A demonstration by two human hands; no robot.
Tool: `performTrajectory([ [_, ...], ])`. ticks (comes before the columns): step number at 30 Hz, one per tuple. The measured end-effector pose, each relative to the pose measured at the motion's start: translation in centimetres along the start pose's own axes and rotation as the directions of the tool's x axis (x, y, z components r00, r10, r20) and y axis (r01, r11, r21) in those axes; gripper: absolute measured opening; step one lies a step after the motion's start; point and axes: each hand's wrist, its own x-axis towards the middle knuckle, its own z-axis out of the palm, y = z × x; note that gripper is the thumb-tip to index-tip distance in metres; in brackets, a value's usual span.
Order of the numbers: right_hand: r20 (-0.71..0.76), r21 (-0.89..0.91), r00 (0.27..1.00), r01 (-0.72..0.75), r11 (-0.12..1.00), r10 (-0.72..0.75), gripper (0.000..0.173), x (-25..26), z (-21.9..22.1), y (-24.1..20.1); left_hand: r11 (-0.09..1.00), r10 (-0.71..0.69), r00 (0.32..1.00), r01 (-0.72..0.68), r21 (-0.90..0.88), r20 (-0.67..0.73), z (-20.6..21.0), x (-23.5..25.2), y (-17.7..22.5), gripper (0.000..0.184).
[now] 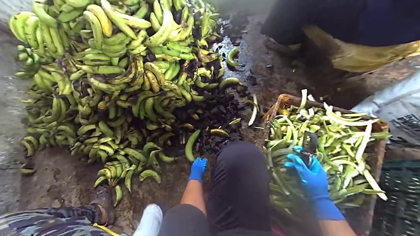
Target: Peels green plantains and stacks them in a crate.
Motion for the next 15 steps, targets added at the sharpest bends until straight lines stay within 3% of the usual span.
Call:
performTrajectory([
  [4,-0.023,-0.006,0.999,0.046,0.999,-0.046,0.058,-0.3,-0.1,0.9,0.995,-0.011,1.000,0.013,0.095,-0.019,1.7,0.5,0.0,0.050],
  [8,-0.017,0.023,0.999,0.047,0.999,-0.046,0.052,-0.1,-0.4,1.3,0.994,-0.080,0.988,0.089,0.064,-0.132,2.3,1.5,-0.2,0.056],
  [12,-0.013,0.049,0.997,0.079,0.996,-0.078,0.050,-0.1,-0.9,2.0,0.957,-0.074,0.955,0.149,0.249,-0.288,1.1,3.2,-0.6,0.064],
  [15,-0.021,0.036,0.998,0.068,0.997,-0.067,0.051,-0.2,-0.9,2.0,0.943,-0.144,0.919,0.240,0.232,-0.367,-1.0,5.0,0.1,0.069],
])
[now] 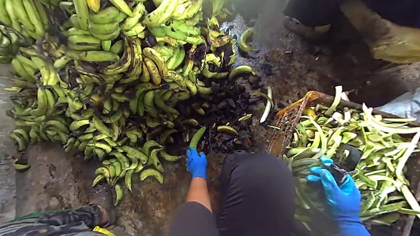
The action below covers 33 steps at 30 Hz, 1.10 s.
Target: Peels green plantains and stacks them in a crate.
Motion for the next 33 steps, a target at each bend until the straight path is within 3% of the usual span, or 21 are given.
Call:
performTrajectory([
  [2,-0.012,-0.004,1.000,-0.022,1.000,0.022,0.049,-0.1,0.2,-0.5,0.998,-0.053,0.999,0.053,0.044,-0.005,-0.4,1.7,0.1,0.073],
  [6,-0.074,-0.037,0.995,-0.076,0.996,0.073,0.048,-0.6,0.0,-1.2,0.987,-0.031,0.998,0.023,0.160,0.049,0.6,4.0,0.9,0.077],
  [11,-0.057,-0.037,0.986,-0.157,0.987,0.154,0.050,-0.1,0.9,-2.3,0.961,-0.041,0.998,0.055,0.271,-0.057,0.6,4.6,1.7,0.073],
  [14,-0.009,-0.015,0.971,-0.237,0.971,0.237,0.045,-0.3,0.0,-4.1,0.988,-0.015,0.999,0.020,0.153,-0.033,-0.5,3.4,1.0,0.075],
  [17,0.004,0.059,0.990,-0.142,0.988,0.142,0.048,-0.9,-0.8,-5.3,0.996,0.049,0.999,-0.047,0.074,-0.019,-3.0,3.1,-0.2,0.077],
  [20,-0.077,0.142,0.996,-0.033,0.989,0.044,0.044,-1.9,-2.1,-6.4,0.983,0.168,0.985,-0.170,0.075,0.026,-5.7,2.2,-1.4,0.072],
  [23,-0.123,0.272,0.988,-0.060,0.960,0.096,0.042,-2.4,-3.4,-7.6,0.952,0.282,0.959,-0.280,-0.126,-0.001,-8.7,-0.1,-1.5,0.066],
  [24,-0.101,0.327,0.988,-0.079,0.942,0.118,0.043,-2.6,-3.8,-8.0,0.898,0.351,0.935,-0.351,-0.266,-0.051,-9.5,-1.6,-1.3,0.069],
  [26,-0.030,0.386,0.993,-0.090,0.918,0.110,0.044,-3.0,-3.8,-8.4,0.631,0.480,0.852,-0.501,-0.592,-0.209,-10.9,-4.9,-0.7,0.084],
  [28,0.048,0.381,0.996,-0.087,0.921,0.074,0.044,-3.3,-2.8,-8.5,0.338,0.536,0.755,-0.601,-0.724,-0.377,-12.4,-7.4,1.0,0.102],
  [29,0.069,0.340,0.994,-0.102,0.935,0.084,0.045,-3.5,-2.2,-8.6,0.275,0.572,0.718,-0.623,-0.732,-0.397,-13.5,-8.4,2.5,0.103],
  [31,0.093,0.236,0.983,-0.174,0.956,0.156,0.048,-4.3,-1.4,-8.8,0.237,0.596,0.712,-0.598,-0.766,-0.372,-15.7,-10.5,6.4,0.087],
  [33,0.097,0.183,0.976,-0.212,0.960,0.197,0.049,-4.6,-0.9,-9.2,0.066,0.652,0.664,-0.530,-0.845,-0.366,-17.3,-12.9,11.0,0.069],
])
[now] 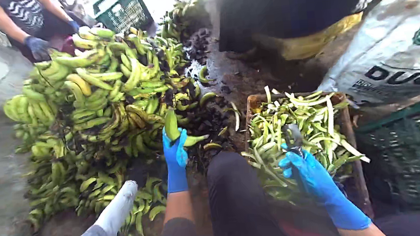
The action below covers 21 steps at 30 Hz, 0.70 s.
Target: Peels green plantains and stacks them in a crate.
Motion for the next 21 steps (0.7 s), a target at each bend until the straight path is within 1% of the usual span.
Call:
performTrajectory([
  [1,-0.007,-0.003,1.000,0.023,1.000,-0.023,0.049,-0.3,0.2,-0.4,0.990,0.045,0.996,-0.034,-0.139,0.076,2.3,0.7,1.2,0.062],
  [2,-0.020,-0.003,0.998,0.058,0.998,-0.058,0.049,-0.7,0.3,-1.1,0.966,0.087,0.982,-0.043,-0.254,0.166,4.6,0.9,2.2,0.059],
  [4,-0.063,-0.009,0.989,0.132,0.991,-0.133,0.050,-2.1,0.6,-3.0,0.922,0.114,0.940,0.020,-0.386,0.322,9.3,0.2,3.6,0.065],
  [5,-0.097,-0.014,0.982,0.163,0.987,-0.163,0.049,-2.8,0.6,-3.7,0.910,0.099,0.930,0.059,-0.410,0.354,11.6,-0.7,4.1,0.065],
  [6,-0.134,-0.018,0.975,0.178,0.984,-0.179,0.048,-3.5,0.6,-4.2,0.901,0.096,0.925,0.076,-0.426,0.368,13.7,-1.7,4.2,0.065],
  [7,-0.171,-0.030,0.967,0.186,0.982,-0.189,0.048,-4.2,0.6,-4.3,0.906,0.104,0.924,0.065,-0.419,0.368,15.6,-3.0,4.2,0.062],
  [9,-0.206,-0.057,0.964,0.162,0.985,-0.170,0.048,-5.4,0.3,-2.9,0.920,0.139,0.930,0.005,-0.391,0.339,18.3,-6.3,3.4,0.059],
  [12,-0.172,-0.061,0.985,0.016,0.998,-0.026,0.050,-6.6,-0.1,-0.1,0.953,0.217,0.917,-0.126,-0.274,0.336,19.1,-10.0,0.8,0.062],
  [13,-0.151,-0.051,0.987,0.052,0.997,-0.059,0.051,-7.1,-0.1,-0.4,0.963,0.226,0.910,-0.156,-0.218,0.348,18.9,-10.7,-0.1,0.064],
  [14,-0.140,-0.035,0.975,0.171,0.985,-0.174,0.053,-7.8,0.2,-1.5,0.969,0.229,0.903,-0.177,-0.171,0.363,18.5,-11.3,-0.7,0.065],
  [15,-0.133,-0.020,0.928,0.348,0.937,-0.347,0.057,-8.4,0.4,-3.0,0.972,0.226,0.899,-0.186,-0.142,0.375,18.1,-11.9,-1.3,0.065],
  [16,-0.128,0.002,0.845,0.524,0.852,-0.519,0.060,-8.7,0.5,-4.7,0.975,0.214,0.899,-0.174,-0.138,0.382,17.8,-12.4,-1.6,0.064],
  [17,-0.119,0.020,0.756,0.650,0.760,-0.644,0.060,-8.7,0.4,-6.2,0.973,0.218,0.893,-0.165,-0.163,0.393,17.6,-12.8,-1.9,0.062],
  [18,-0.111,-0.006,0.704,0.706,0.708,-0.702,0.061,-8.3,0.3,-6.9,0.966,0.235,0.886,-0.167,-0.197,0.399,17.4,-13.0,-2.2,0.061],
  [19,-0.084,-0.077,0.729,0.675,0.734,-0.679,0.060,-7.7,-0.1,-6.5,0.961,0.251,0.883,-0.178,-0.212,0.398,17.2,-13.1,-2.3,0.061],
  [20,-0.033,-0.162,0.832,0.542,0.825,-0.554,0.055,-7.1,-0.5,-4.9,0.958,0.266,0.878,-0.194,-0.212,0.398,17.0,-12.9,-2.1,0.061],
  [21,0.042,-0.227,0.952,0.306,0.925,-0.304,0.048,-6.3,-0.9,-2.8,0.955,0.265,0.874,-0.179,-0.236,0.408,16.7,-12.7,-1.7,0.063],
])
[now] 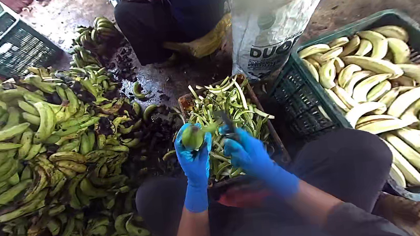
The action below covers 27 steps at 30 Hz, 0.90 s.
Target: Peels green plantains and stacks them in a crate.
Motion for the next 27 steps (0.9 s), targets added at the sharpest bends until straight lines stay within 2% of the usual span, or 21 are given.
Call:
performTrajectory([
  [1,0.147,-0.026,0.958,-0.246,0.969,0.247,0.045,0.0,0.2,2.2,0.997,-0.034,0.999,0.035,-0.066,0.019,-0.4,0.3,0.6,0.067],
  [2,0.250,-0.051,0.874,-0.418,0.907,0.417,0.044,0.2,0.5,3.3,0.986,-0.090,0.995,0.096,-0.135,0.051,-0.7,1.0,1.5,0.075],
  [3,0.312,-0.068,0.812,-0.498,0.864,0.493,0.044,0.7,0.4,2.9,0.966,-0.151,0.985,0.164,-0.200,0.081,-1.1,2.2,2.3,0.083],
  [4,0.350,-0.046,0.806,-0.494,0.868,0.477,0.043,1.1,-0.2,1.5,0.937,-0.223,0.968,0.244,-0.250,0.112,-1.5,3.2,3.0,0.085],
  [6,0.324,0.108,0.916,-0.282,0.953,0.235,0.042,2.4,-2.9,-1.8,0.835,-0.355,0.914,0.405,-0.373,0.197,-1.9,5.4,3.9,0.073],
  [7,0.257,0.157,0.964,-0.108,0.982,0.065,0.043,3.8,-4.7,-3.3,0.780,-0.403,0.884,0.467,-0.418,0.236,-1.6,6.8,4.4,0.068],
  [8,0.174,0.135,0.979,0.086,0.987,-0.109,0.044,5.6,-6.6,-4.3,0.744,-0.427,0.854,0.518,-0.422,0.296,-1.1,8.3,4.7,0.066],
  [9,0.115,0.017,0.951,0.288,0.957,-0.288,0.050,7.4,-8.5,-4.9,0.727,-0.425,0.828,0.553,-0.406,0.365,-0.7,9.6,4.7,0.065],
  [10,0.082,-0.186,0.893,0.449,0.874,-0.442,0.058,9.2,-10.4,-5.2,0.724,-0.419,0.805,0.575,-0.381,0.420,-0.2,10.7,4.6,0.064],
  [11,0.059,-0.388,0.834,0.525,0.758,-0.548,0.063,10.8,-11.8,-5.1,0.725,-0.416,0.788,0.589,-0.358,0.454,0.4,11.6,4.4,0.066],
  [12,0.031,-0.529,0.807,0.514,0.675,-0.590,0.066,12.2,-12.8,-4.5,0.719,-0.415,0.774,0.601,-0.349,0.479,0.9,12.2,4.0,0.068],
  [14,-0.054,-0.655,0.819,0.404,0.639,-0.572,0.065,13.7,-12.9,-2.7,0.721,-0.433,0.770,0.608,-0.333,0.469,1.8,12.7,3.0,0.060],
  [16,-0.056,-0.662,0.819,0.397,0.635,-0.570,0.061,13.2,-10.9,-2.4,0.749,-0.438,0.788,0.586,-0.310,0.432,2.1,12.8,2.0,0.054],
  [19,0.084,-0.638,0.803,0.499,0.587,-0.590,0.054,9.7,-7.8,-3.8,0.782,-0.468,0.806,0.569,-0.254,0.362,2.1,12.6,1.3,0.050],
  [21,0.107,-0.633,0.805,0.507,0.584,-0.583,0.054,9.4,-7.5,-3.9,0.787,-0.464,0.793,0.574,-0.227,0.394,2.7,12.3,1.5,0.049],
  [22,0.064,-0.654,0.788,0.496,0.571,-0.612,0.051,10.1,-7.7,-3.7,0.780,-0.462,0.771,0.589,-0.212,0.439,3.0,11.8,1.5,0.048],
  [24,-0.079,-0.770,0.714,0.399,0.497,-0.696,0.043,12.6,-9.2,-3.5,0.687,-0.490,0.683,0.685,-0.242,0.542,3.7,10.3,1.1,0.045],
  [27,-0.328,-0.836,0.693,0.105,0.539,-0.642,0.053,15.6,-12.3,-3.8,0.624,-0.576,0.592,0.764,-0.165,0.564,3.6,9.5,0.9,0.057],
])
